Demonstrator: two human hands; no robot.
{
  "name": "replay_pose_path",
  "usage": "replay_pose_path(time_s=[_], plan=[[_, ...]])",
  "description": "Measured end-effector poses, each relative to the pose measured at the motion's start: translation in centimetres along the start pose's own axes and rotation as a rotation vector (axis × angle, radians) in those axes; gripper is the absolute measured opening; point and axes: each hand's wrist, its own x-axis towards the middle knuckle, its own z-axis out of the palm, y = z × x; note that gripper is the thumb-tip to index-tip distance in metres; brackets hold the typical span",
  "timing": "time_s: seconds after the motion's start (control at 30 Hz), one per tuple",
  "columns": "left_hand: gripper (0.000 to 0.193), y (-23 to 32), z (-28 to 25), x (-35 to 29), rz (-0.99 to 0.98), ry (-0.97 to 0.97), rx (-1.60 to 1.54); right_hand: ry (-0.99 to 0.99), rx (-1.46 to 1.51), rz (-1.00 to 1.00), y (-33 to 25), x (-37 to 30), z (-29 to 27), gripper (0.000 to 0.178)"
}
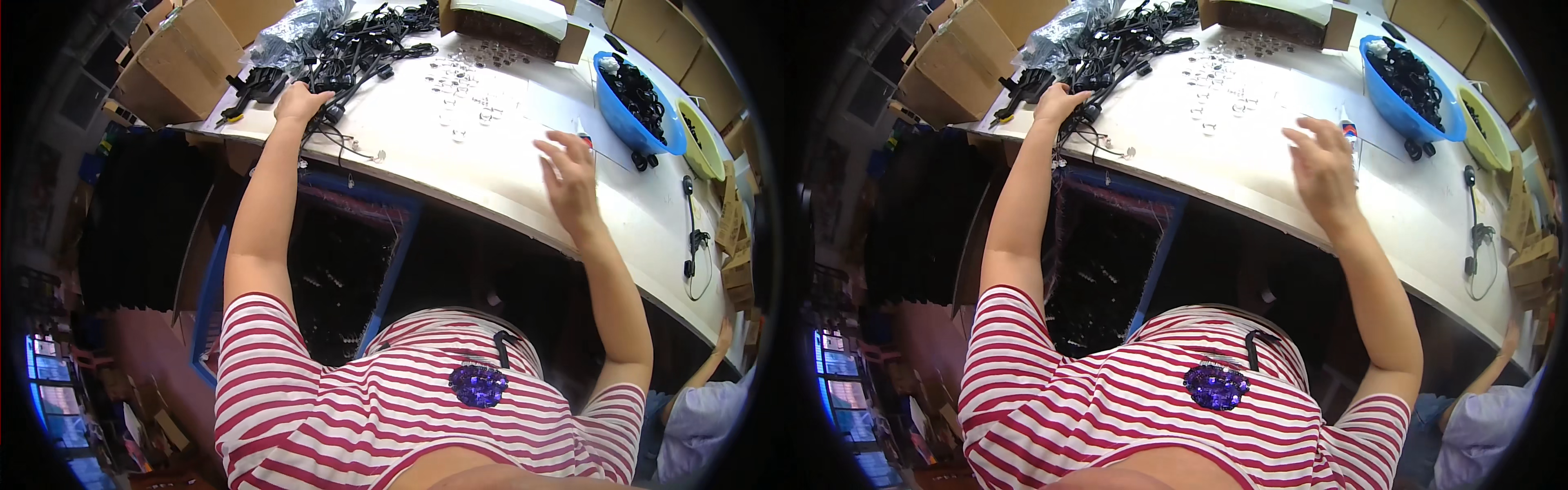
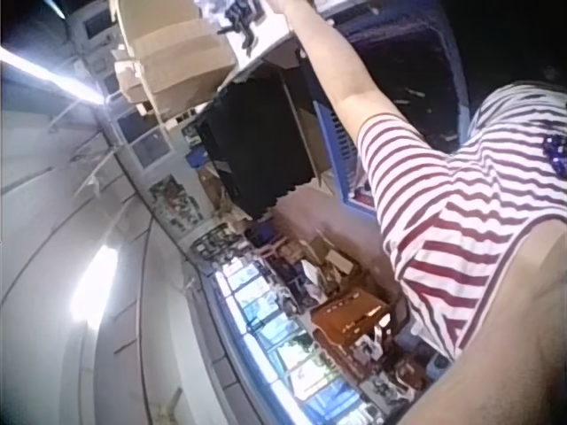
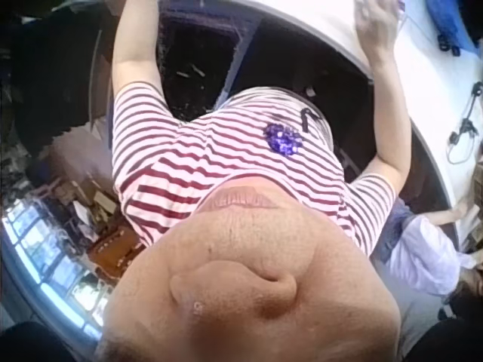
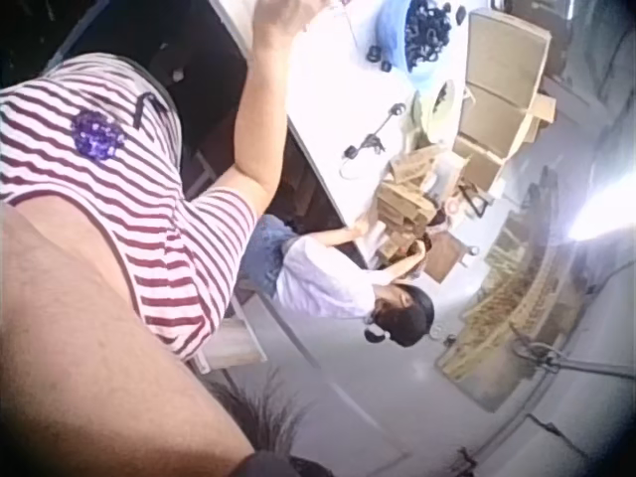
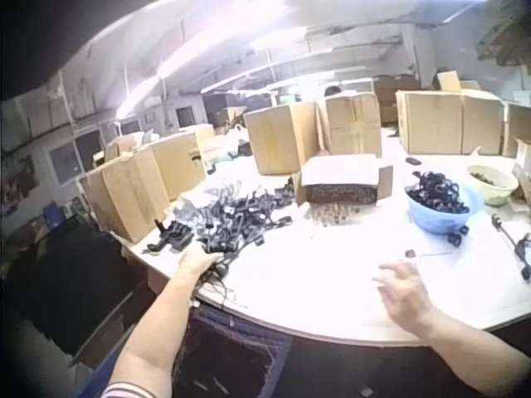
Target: The person assembles small electronic components at a workbench. They apply glue from a tube into a black cylindrical housing, insert a small LED or lens, and secure it with a cap. The person repeats this process for multiple units, handling wires and placing finished items into a blue bin.
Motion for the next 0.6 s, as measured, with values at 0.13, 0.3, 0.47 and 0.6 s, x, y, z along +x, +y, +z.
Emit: replay_pose_path(time_s=[0.13, 0.3, 0.47, 0.6], plan=[[0.040, -2.8, 1.3, 3.8, -0.082, -0.238, -0.223, -0.059, 0.119, -0.008, 0.2, 0.3, 2.4, 0.019], [0.013, -6.3, 0.0, 4.7, -0.383, -0.307, -0.895, -0.053, 0.238, 0.166, 1.9, -0.5, 1.6, 0.013], [0.007, -7.0, -2.7, 4.1, -0.154, 0.010, -1.474, -0.054, 0.316, 0.153, 1.5, -0.6, 2.0, 0.013], [0.013, -3.3, -6.0, 1.8, 0.256, 0.269, -1.667, -0.047, 0.284, 0.162, 1.9, -0.8, 1.9, 0.014]])
